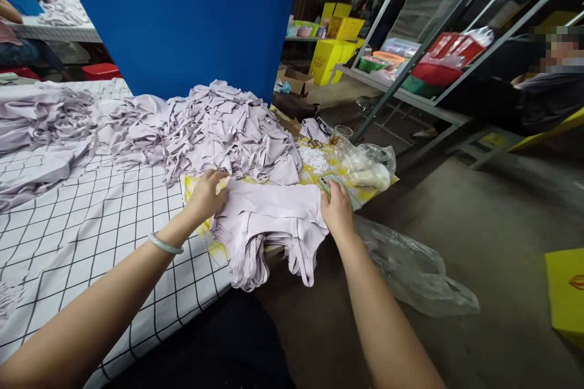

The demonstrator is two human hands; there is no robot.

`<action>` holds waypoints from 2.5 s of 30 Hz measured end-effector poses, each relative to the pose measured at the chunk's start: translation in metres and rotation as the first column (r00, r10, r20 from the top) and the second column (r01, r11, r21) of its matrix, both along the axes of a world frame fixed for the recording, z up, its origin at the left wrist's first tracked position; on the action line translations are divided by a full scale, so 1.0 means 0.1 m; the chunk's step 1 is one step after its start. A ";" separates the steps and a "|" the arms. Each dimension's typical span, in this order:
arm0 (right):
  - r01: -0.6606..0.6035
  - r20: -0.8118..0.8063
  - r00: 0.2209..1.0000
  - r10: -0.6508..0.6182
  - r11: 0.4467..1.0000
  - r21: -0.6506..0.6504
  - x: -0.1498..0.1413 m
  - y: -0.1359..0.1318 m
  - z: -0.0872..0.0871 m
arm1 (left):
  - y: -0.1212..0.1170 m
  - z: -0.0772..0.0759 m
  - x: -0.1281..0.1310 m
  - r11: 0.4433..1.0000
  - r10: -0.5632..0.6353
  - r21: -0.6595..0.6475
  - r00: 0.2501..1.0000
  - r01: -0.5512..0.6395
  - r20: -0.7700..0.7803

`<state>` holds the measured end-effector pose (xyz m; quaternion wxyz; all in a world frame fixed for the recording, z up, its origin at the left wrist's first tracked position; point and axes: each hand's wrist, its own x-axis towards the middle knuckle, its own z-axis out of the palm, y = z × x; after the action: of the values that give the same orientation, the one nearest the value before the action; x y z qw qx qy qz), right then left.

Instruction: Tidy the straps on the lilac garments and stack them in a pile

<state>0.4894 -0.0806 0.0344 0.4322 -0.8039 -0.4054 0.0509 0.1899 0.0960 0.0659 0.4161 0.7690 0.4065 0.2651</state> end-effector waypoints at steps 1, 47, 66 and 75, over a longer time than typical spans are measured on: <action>-0.041 0.123 0.991 0.046 0.998 -0.041 -0.03 0.02 0.00 | -0.04 -0.01 0.02 0.985 -0.073 0.152 0.994 0.084 -0.076; -0.889 0.018 0.425 0.905 0.421 -0.178 -3.53 0.45 0.29 | -1.03 -0.30 -2.72 0.886 0.413 0.347 0.865 -0.308 -0.286; -0.928 -0.688 -0.064 0.723 0.210 0.308 -3.59 0.27 0.68 | -1.28 1.30 -2.78 0.824 0.192 -0.538 0.807 0.176 0.558; -0.752 -0.339 0.633 0.696 0.657 -0.055 -2.97 0.73 0.48 | -0.86 0.51 -3.02 0.926 0.299 -0.211 0.950 -0.312 -0.094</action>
<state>0.1925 -0.0081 0.0821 0.3497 -0.5928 -0.6204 0.3759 -0.1124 0.0097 0.1165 0.4409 0.6524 0.5608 0.2560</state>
